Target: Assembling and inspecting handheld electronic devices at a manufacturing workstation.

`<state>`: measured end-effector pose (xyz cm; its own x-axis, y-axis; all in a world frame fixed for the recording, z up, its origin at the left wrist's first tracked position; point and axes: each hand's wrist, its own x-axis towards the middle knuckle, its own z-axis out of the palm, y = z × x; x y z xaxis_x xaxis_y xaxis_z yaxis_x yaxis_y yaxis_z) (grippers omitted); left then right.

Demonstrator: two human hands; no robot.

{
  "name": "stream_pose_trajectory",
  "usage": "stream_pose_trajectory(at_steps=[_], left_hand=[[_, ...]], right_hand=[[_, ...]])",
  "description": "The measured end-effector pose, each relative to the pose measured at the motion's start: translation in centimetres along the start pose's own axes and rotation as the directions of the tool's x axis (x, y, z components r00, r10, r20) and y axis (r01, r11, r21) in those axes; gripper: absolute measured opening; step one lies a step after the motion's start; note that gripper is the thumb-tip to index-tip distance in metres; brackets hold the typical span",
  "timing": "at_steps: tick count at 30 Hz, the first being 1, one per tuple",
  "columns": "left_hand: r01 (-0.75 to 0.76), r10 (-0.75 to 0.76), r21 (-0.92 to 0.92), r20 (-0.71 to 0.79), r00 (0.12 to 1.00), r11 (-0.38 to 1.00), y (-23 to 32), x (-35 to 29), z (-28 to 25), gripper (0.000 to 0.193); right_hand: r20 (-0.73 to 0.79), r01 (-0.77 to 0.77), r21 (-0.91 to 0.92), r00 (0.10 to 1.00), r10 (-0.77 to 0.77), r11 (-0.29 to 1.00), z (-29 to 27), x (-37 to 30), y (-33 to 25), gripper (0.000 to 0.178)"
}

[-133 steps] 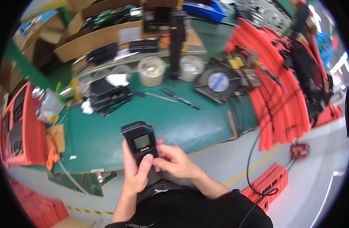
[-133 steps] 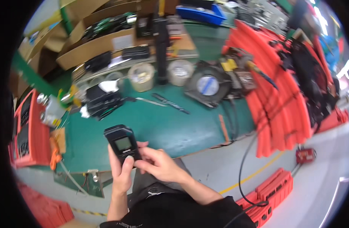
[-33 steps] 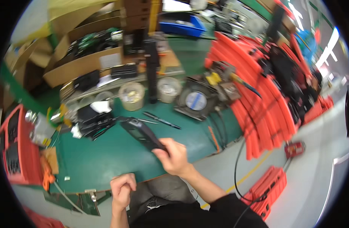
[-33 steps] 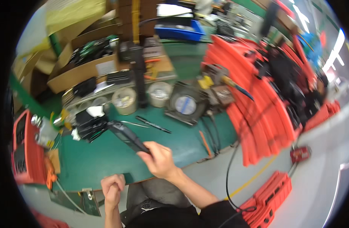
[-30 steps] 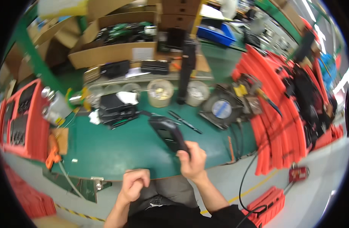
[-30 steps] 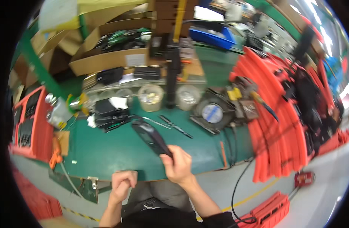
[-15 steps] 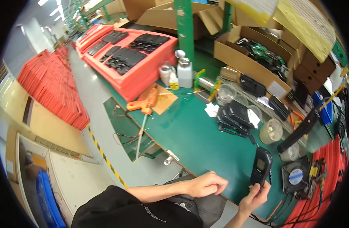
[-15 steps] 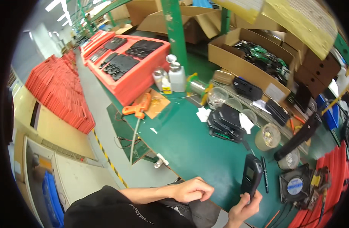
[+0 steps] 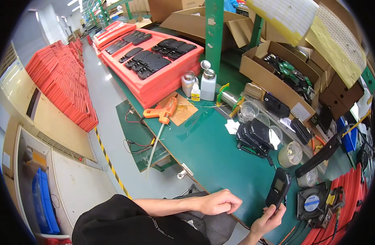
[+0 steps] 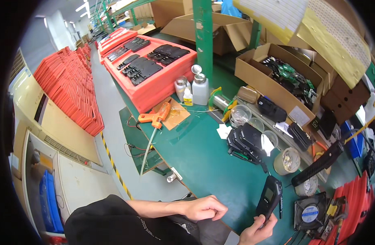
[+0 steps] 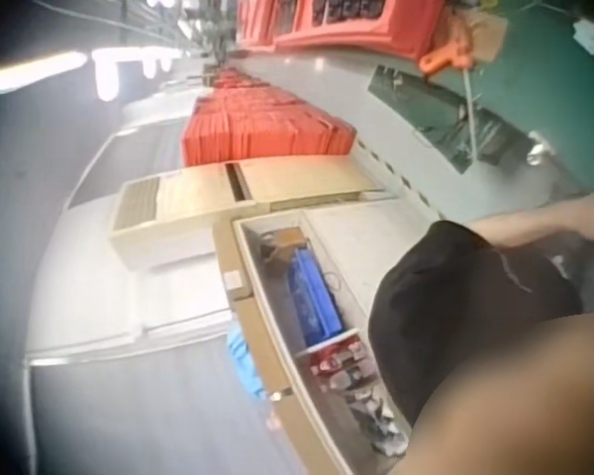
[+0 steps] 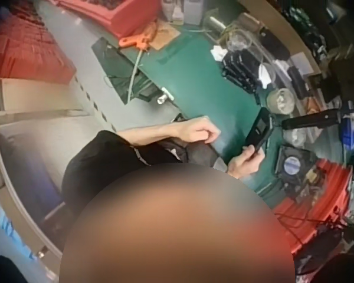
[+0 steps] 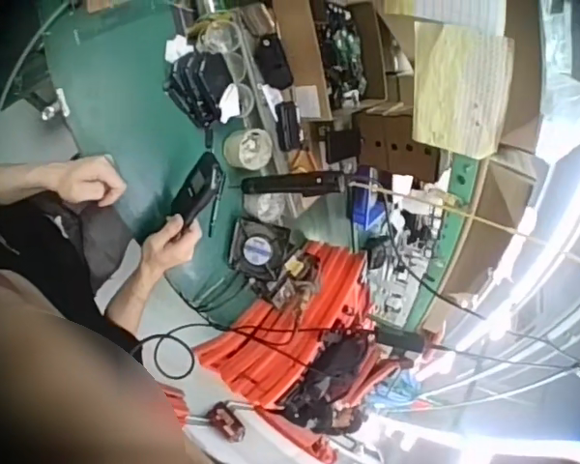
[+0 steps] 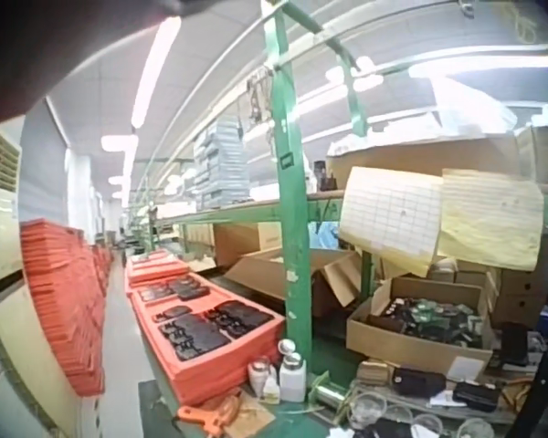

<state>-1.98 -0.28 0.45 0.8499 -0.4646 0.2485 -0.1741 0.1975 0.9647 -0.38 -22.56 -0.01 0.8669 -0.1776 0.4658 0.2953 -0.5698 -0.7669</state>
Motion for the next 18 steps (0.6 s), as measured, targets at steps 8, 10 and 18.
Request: stream_pose_trajectory(at_steps=[8, 10, 18], left_hand=[[-0.003, 0.004, 0.013, -0.020, 1.000, 1.000, -0.01, 0.19, 0.10, 0.007], [-0.014, 0.014, 0.012, -0.023, 1.000, 1.000, -0.22, 0.25, 0.05, 0.007], [-0.028, 0.028, 0.041, -0.022, 0.999, 0.999, -0.19, 0.38, 0.39, 0.008]], right_hand=[[0.009, -0.008, -0.013, 1.000, 0.008, 1.000, -0.03, 0.18, 0.17, 0.018], [0.014, -0.011, -0.015, 1.000, 0.011, 1.000, 0.02, 0.21, 0.24, 0.018], [0.000, -0.016, -0.023, 1.000, 0.016, 1.000, -0.12, 0.19, 0.11, 0.018]])
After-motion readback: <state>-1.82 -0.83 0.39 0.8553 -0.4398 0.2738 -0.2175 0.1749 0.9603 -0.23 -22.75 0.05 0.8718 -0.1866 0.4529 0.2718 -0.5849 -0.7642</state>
